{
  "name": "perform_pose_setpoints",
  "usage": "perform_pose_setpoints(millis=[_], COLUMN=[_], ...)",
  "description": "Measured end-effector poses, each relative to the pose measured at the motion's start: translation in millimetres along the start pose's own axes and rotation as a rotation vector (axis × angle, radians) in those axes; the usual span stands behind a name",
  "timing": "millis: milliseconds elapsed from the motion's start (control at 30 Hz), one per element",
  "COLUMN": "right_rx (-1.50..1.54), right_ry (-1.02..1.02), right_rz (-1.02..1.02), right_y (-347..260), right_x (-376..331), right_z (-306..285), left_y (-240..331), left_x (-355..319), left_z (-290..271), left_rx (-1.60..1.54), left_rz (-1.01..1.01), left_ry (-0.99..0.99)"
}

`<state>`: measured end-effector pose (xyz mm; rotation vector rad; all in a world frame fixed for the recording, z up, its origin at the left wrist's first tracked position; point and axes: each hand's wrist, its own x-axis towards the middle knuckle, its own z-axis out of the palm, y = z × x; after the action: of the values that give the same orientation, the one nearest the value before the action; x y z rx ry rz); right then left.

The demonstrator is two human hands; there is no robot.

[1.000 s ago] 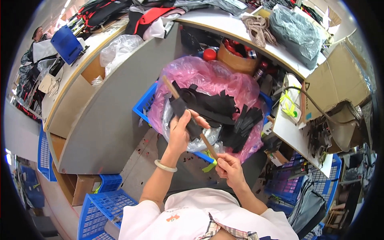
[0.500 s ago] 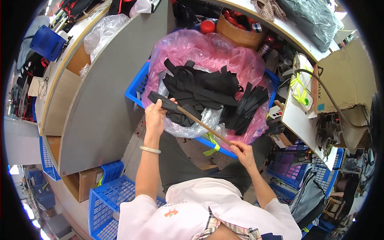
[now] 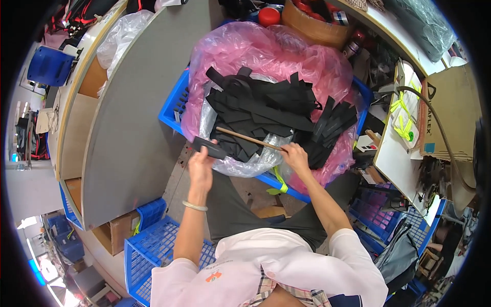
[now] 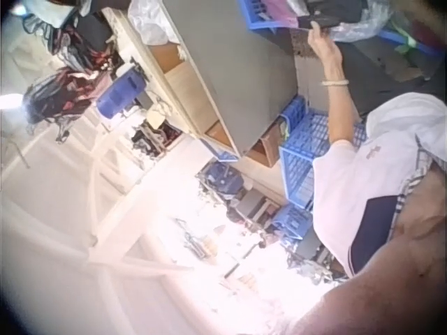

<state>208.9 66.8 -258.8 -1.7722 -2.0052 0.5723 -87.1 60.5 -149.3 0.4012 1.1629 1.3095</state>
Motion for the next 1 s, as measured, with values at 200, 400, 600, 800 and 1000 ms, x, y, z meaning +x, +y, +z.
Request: perform_pose_setpoints(millis=[200,400,600,800,1000], right_rx=[1.148,1.069,1.076,0.293,1.139], right_ry=[-0.447,-0.340,-0.032,0.175,-0.031], right_rz=[0.223,0.246,0.035,-0.164,-0.332], right_y=[-111.2,-117.6,-135.5,-142.1,-150.0], right_x=[30.3,24.3,102.6,281.1,338.6], right_z=[-24.4,-2.6,6.1,45.0,25.5], left_y=[-34.7,-47.5,-34.7,-5.7,14.6], left_x=[-9.4,9.3,36.2,25.0,14.4], left_z=[29.4,52.6,36.9,40.6,23.0], left_rx=[0.001,-0.251,-0.196,-0.096,-0.160], left_rz=[-0.117,-0.323,-0.162,-0.132,-0.087], left_ry=[-0.103,-0.147,0.001,-0.063,-0.003])
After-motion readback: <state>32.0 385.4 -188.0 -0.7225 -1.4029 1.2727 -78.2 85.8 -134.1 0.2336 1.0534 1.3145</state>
